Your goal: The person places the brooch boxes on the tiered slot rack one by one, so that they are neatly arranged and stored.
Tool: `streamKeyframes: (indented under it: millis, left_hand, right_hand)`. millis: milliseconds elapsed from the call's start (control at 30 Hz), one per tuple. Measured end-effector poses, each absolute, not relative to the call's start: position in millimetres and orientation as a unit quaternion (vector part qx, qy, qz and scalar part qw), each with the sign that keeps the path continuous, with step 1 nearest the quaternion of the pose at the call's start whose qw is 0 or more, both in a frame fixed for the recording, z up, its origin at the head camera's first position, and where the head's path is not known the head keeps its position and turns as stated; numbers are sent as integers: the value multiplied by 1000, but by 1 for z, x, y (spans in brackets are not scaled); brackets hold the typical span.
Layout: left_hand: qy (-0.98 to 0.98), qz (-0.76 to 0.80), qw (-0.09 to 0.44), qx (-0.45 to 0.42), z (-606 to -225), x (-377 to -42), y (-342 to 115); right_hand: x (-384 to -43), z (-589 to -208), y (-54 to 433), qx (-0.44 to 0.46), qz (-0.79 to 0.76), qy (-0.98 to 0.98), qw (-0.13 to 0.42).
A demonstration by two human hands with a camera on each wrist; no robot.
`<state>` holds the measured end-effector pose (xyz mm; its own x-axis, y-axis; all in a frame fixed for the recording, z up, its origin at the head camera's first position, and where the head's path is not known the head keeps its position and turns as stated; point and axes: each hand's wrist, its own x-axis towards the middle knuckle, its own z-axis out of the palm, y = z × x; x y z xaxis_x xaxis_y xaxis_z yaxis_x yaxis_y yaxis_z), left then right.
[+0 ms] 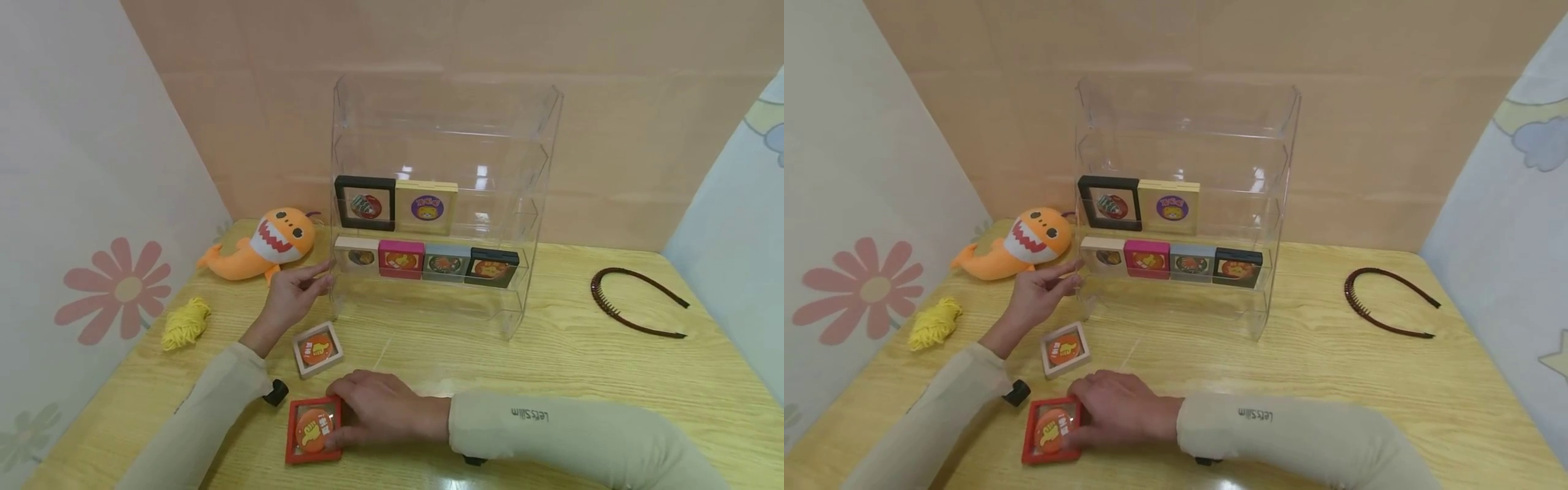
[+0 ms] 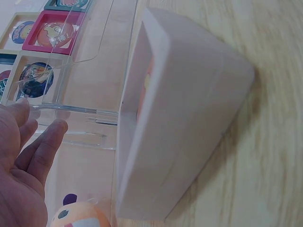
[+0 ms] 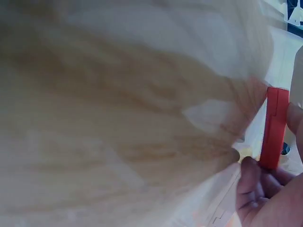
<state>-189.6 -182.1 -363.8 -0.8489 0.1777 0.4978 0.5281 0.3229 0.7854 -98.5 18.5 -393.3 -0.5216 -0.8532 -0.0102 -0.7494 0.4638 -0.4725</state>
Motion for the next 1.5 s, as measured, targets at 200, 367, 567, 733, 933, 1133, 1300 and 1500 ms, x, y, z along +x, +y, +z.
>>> streamKeyframes:
  millis: [200,367,567,733,933,1133,1300,1500]
  left_hand:
    - [-799,-538,158,-218,-363,-189,-183]
    - [-803,-534,157,-212,-363,-188,-183]
    - [-805,-530,160,-212,-362,-188,-184]
    - [-802,-535,156,-214,-362,-189,-185]
    - [-800,-537,159,-216,-362,-188,-185]
    - [-794,-547,155,-216,-363,-188,-184]
    - [-787,-557,150,-221,-364,-189,-184]
    - [-789,-553,149,-221,-364,-190,-182]
  right_hand:
    - [-99,-391,29,-490,-351,788,123]
    - [-98,-392,40,-470,-465,738,133]
    - [-100,-395,50,-484,-517,701,82]
    - [-106,-394,58,-487,-530,691,62]
    - [-115,-388,67,-467,-547,695,19]
    - [-130,-380,78,-447,-528,721,-40]
    - [-143,-372,87,-420,-509,748,-69]
    - [-160,-357,92,-380,-501,769,-115]
